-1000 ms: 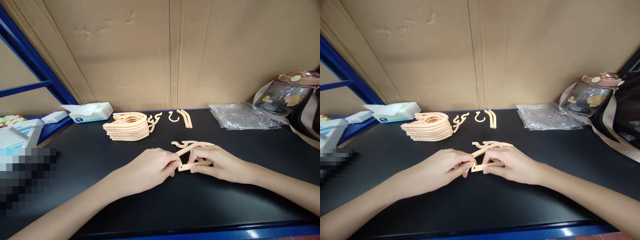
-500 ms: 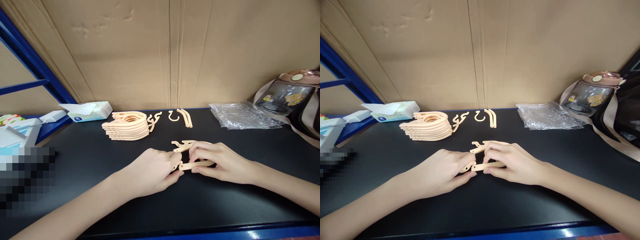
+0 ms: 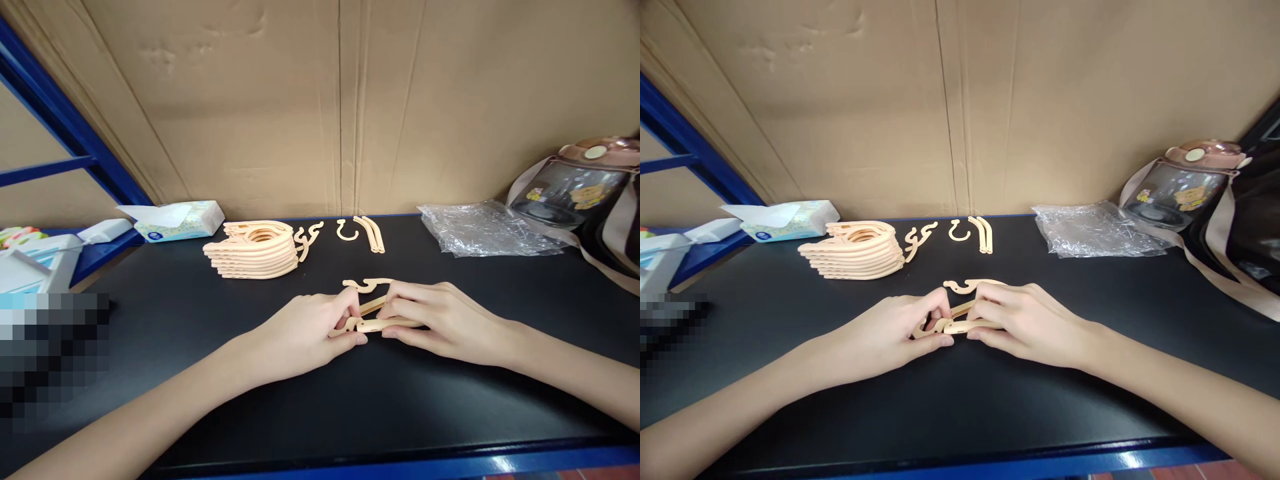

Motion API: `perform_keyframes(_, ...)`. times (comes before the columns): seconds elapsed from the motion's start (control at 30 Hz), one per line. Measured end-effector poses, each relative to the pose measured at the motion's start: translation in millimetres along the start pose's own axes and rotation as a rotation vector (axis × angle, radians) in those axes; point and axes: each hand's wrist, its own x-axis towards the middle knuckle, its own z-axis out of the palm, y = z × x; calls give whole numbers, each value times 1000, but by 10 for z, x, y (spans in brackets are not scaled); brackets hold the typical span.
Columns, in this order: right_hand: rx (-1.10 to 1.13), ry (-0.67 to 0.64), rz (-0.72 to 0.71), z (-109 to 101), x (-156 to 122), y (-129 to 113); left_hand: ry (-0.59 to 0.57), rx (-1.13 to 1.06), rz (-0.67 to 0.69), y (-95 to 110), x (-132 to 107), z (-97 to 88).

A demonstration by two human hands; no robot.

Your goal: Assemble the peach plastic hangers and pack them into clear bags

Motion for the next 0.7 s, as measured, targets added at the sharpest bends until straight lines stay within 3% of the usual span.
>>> perform_keyframes(0.33,490,-32,210,50,51,41,-30,-325,-98,-6,8,-26)
perform_keyframes(0.7,629,-50,261,62,64,77,-61,-662,-201,6,41,30)
